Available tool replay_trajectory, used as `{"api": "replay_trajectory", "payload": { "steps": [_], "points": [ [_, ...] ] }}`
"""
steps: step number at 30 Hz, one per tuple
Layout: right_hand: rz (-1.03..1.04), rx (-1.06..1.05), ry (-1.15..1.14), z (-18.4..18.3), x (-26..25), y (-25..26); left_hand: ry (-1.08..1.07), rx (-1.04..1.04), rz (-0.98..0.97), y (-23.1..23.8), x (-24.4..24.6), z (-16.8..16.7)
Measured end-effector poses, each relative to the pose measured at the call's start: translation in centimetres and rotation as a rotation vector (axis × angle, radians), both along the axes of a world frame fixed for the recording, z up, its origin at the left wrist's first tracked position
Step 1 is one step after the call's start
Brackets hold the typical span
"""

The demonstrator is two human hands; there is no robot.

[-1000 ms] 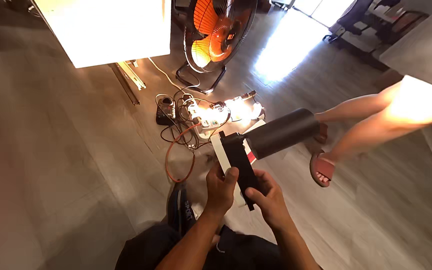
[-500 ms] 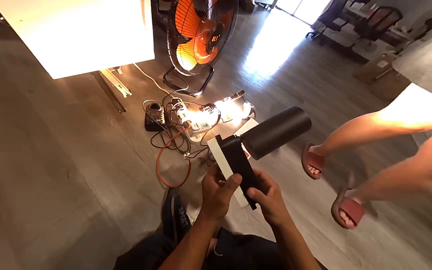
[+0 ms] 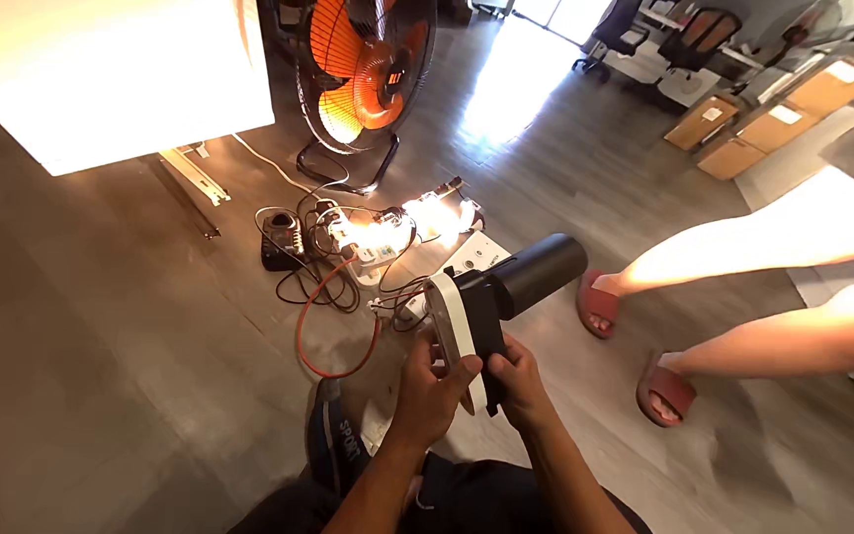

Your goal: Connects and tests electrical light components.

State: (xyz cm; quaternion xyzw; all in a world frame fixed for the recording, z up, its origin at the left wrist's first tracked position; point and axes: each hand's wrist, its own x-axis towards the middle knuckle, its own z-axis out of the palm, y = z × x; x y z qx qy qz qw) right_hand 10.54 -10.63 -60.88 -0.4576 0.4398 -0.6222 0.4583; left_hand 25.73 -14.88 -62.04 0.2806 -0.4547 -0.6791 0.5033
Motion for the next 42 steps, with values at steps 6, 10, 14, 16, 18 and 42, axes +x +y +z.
{"api": "replay_trajectory", "payload": {
  "steps": [6, 10, 14, 16, 18, 42],
  "points": [
    [-0.023, -0.001, 0.256, 1.6, -0.5, 1.3, 0.008, -0.077, 0.056, 0.5, 1.0, 0.1],
    [0.023, -0.061, 0.241, 2.3, -0.5, 0.6, 0.027, -0.147, 0.076, -0.2, 1.2, 0.7],
    [0.045, -0.068, 0.215, 2.4, -0.5, 0.4, 0.080, -0.190, 0.089, -0.6, 1.5, 0.2],
    [0.089, -0.045, 0.218, 2.5, -1.0, 0.5, 0.094, -0.201, 0.056, -0.4, 1.6, 0.1],
    [0.098, -0.011, 0.263, 2.8, -0.8, 0.7, 0.111, -0.176, 0.006, -0.3, 1.5, 0.0],
    [-0.342, 0.169, 0.103, 2.8, 5.7, 1.9, 0.011, 0.152, 0.052, 0.3, 0.5, 1.3]
  ]
}}
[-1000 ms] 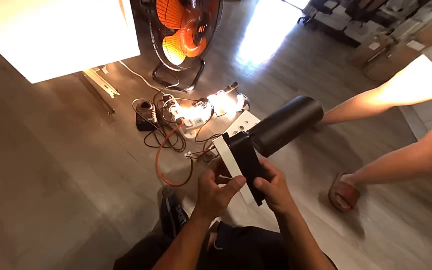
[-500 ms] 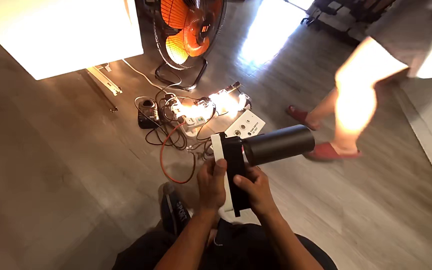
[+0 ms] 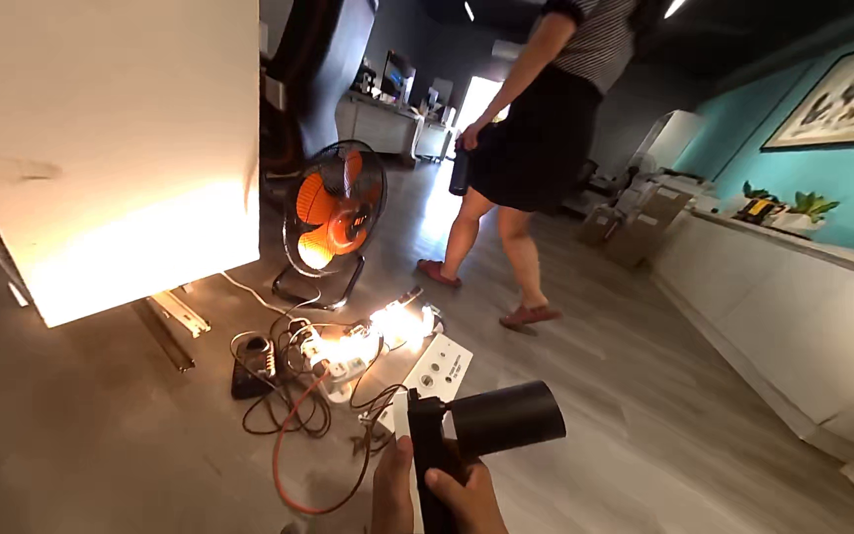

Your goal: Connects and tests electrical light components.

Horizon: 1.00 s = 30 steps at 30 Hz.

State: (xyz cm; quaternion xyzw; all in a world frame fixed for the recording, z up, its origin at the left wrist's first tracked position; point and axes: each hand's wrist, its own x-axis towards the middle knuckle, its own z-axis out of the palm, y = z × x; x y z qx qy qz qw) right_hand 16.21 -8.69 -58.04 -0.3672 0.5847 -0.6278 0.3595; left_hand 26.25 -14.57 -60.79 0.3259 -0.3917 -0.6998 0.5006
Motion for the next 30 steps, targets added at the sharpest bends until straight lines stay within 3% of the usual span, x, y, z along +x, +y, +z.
{"api": "replay_trajectory", "payload": {
  "steps": [3, 8, 21, 30],
  "points": [
    [-0.055, 0.027, 0.127, 0.7, 1.2, 1.0, -0.098, -0.009, 0.030, 0.5, 0.5, 0.8],
    [-0.036, -0.028, -0.070, 1.2, 2.0, 0.9, -0.063, -0.050, 0.059, 1.4, 1.2, 0.5],
    [-0.058, -0.051, -0.019, 2.7, 2.0, 1.4, -0.093, -0.197, 0.128, 1.2, 0.9, 1.4],
    [0.056, -0.093, -0.068, 2.5, 1.6, 1.3, -0.141, -0.216, 0.194, 2.3, 2.3, 2.7]
  ]
}}
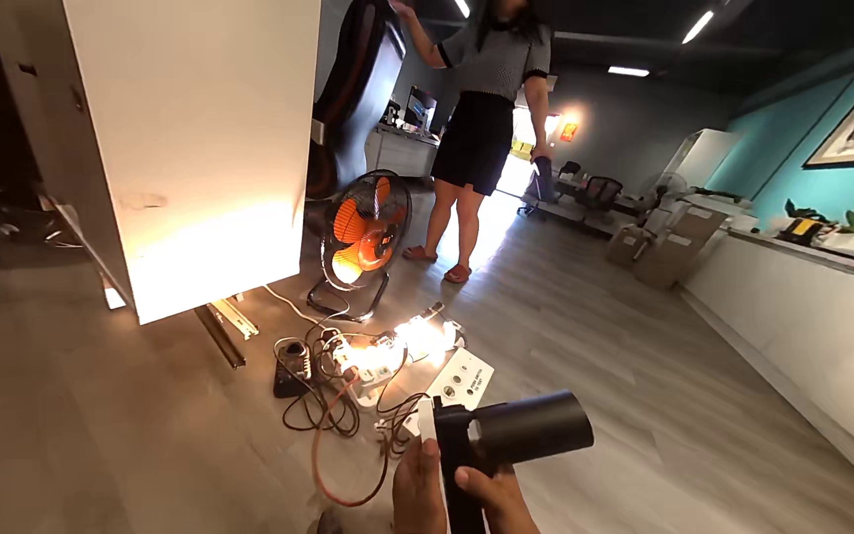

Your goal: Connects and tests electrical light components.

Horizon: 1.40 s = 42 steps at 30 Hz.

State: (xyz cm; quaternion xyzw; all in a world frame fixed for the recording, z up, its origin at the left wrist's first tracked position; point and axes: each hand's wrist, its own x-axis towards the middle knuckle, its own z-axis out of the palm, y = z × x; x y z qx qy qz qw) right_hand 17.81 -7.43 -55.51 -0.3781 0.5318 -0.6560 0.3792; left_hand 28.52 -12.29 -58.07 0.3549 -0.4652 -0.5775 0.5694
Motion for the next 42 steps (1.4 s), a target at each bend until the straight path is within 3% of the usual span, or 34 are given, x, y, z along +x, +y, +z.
{"api": "replay_trajectory", "payload": {
  "steps": [4, 12, 21, 26, 29, 34, 39, 42],
  "points": [
    [0.025, 0.144, -0.007, -0.6, 0.8, 0.2, 0.045, 0.100, 0.003, -0.2, 0.2, -0.3],
    [0.063, 0.033, -0.038, -0.7, 0.0, -0.1, -0.086, -0.012, 0.061, -0.4, 0.3, 0.1],
    [0.144, 0.022, 0.020, -0.9, -0.4, -0.9, 0.083, -0.051, 0.181, -0.8, -0.3, -1.2],
    [0.169, -0.127, -0.114, -2.7, -1.3, -0.7, 0.034, -0.158, 0.089, -0.4, 0.0, -2.1],
    [0.056, -0.092, -0.102, -2.5, -0.6, -0.4, 0.022, -0.165, 0.068, -0.8, -0.1, -2.4],
    [0.087, -0.079, -0.043, -1.7, -0.6, -0.8, 0.070, -0.225, 0.111, -1.3, -0.2, -2.8],
    [0.088, 0.050, -0.017, -3.2, -1.8, -2.5, 0.108, -0.074, 0.046, -2.4, -0.8, -4.1],
    [0.049, -0.088, -0.149, -5.0, -3.0, -2.7, 0.157, -0.037, -0.024, -2.4, -1.1, -4.6]
  ]
}}
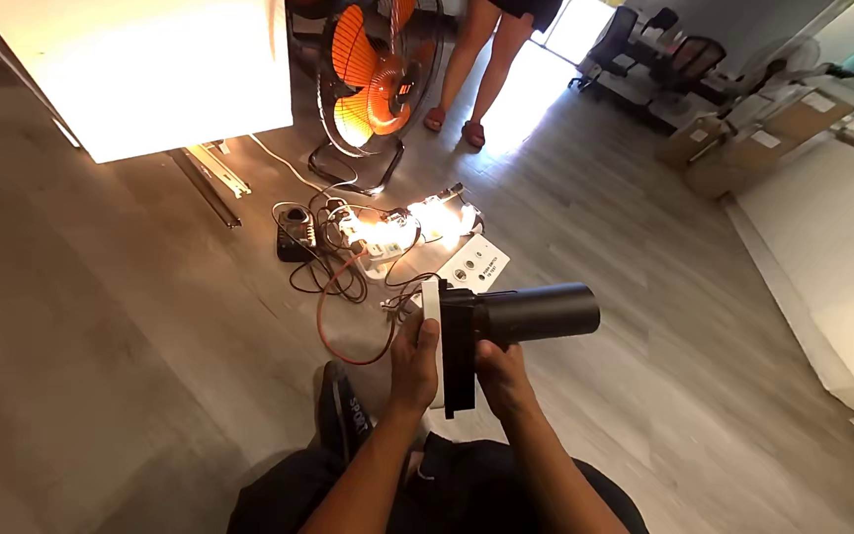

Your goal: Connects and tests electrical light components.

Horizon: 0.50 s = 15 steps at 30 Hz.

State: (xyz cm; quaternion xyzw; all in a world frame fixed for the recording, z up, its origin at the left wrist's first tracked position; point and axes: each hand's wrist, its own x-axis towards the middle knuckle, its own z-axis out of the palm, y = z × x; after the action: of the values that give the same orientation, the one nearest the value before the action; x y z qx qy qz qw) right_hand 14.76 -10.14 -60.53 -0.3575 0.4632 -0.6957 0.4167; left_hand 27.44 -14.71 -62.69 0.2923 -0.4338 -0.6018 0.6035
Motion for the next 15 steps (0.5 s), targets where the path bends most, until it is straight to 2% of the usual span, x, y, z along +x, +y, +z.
{"api": "replay_trajectory", "payload": {
  "steps": [4, 9, 12, 15],
  "points": [
    [-0.057, -0.164, -0.103, -0.2, -0.6, 0.2, 0.015, 0.011, -0.034, 0.7, -1.2, -0.2],
    [-0.015, 0.170, 0.132, 0.7, 0.8, 0.8, -0.047, 0.056, 0.006, 0.3, -1.6, -0.4],
    [0.007, 0.215, 0.124, 0.5, 1.1, 0.7, -0.034, 0.034, 0.044, 0.1, -1.5, -0.5],
    [0.012, 0.274, 0.181, 0.8, 1.2, 0.8, -0.066, 0.132, 0.087, -0.4, -1.7, -0.5]
  ]
}}
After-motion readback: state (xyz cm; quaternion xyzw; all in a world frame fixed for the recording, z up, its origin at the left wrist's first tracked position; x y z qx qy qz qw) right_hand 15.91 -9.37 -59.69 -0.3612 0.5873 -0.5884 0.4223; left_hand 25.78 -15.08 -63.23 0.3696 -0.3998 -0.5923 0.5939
